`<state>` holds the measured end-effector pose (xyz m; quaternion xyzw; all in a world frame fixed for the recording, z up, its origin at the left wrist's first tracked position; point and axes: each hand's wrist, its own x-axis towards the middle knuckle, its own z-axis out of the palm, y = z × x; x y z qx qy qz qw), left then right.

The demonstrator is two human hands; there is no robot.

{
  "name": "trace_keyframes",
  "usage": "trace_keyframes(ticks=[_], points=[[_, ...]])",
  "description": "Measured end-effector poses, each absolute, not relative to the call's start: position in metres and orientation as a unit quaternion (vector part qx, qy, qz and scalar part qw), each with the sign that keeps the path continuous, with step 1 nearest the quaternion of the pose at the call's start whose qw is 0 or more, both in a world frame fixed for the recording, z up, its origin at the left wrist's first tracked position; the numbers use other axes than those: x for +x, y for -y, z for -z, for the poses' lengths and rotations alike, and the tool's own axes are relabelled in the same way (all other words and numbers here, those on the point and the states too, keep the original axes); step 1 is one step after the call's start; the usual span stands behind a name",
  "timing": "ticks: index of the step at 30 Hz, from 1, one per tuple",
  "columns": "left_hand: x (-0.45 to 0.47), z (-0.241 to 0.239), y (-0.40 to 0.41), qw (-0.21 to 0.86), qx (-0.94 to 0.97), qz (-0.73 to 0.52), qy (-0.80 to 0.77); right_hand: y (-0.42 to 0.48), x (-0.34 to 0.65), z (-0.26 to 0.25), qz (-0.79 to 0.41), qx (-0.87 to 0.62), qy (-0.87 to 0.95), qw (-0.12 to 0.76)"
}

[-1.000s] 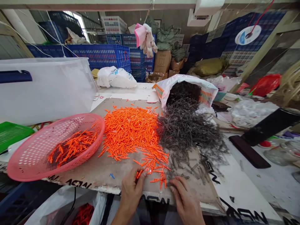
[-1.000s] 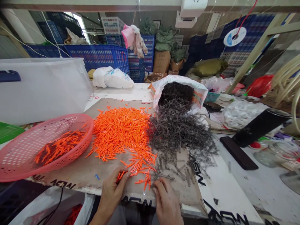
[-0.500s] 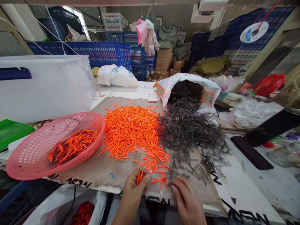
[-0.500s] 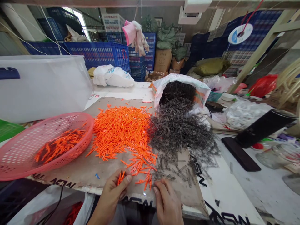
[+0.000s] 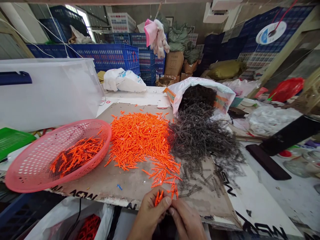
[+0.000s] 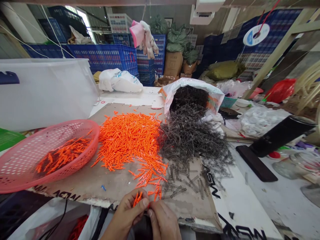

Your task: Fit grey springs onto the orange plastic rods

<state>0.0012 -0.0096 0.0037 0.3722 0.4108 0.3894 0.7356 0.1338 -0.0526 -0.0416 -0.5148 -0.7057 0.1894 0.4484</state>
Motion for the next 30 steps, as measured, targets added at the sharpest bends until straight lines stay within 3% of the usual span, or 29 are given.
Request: trace_keyframes(ticks=[19, 30], points=[[0.002, 0.001, 0.012, 0.756, 0.344, -0.389, -0.398, 0.052, 0.139, 0.047, -0.28, -0.499, 0.72, 0.392], [0.001, -0.006, 0.01, 0.731, 0.351, -0.392, -0.434, 0.052, 0.134, 0.051, -0.256, -0.506, 0.717, 0.405]])
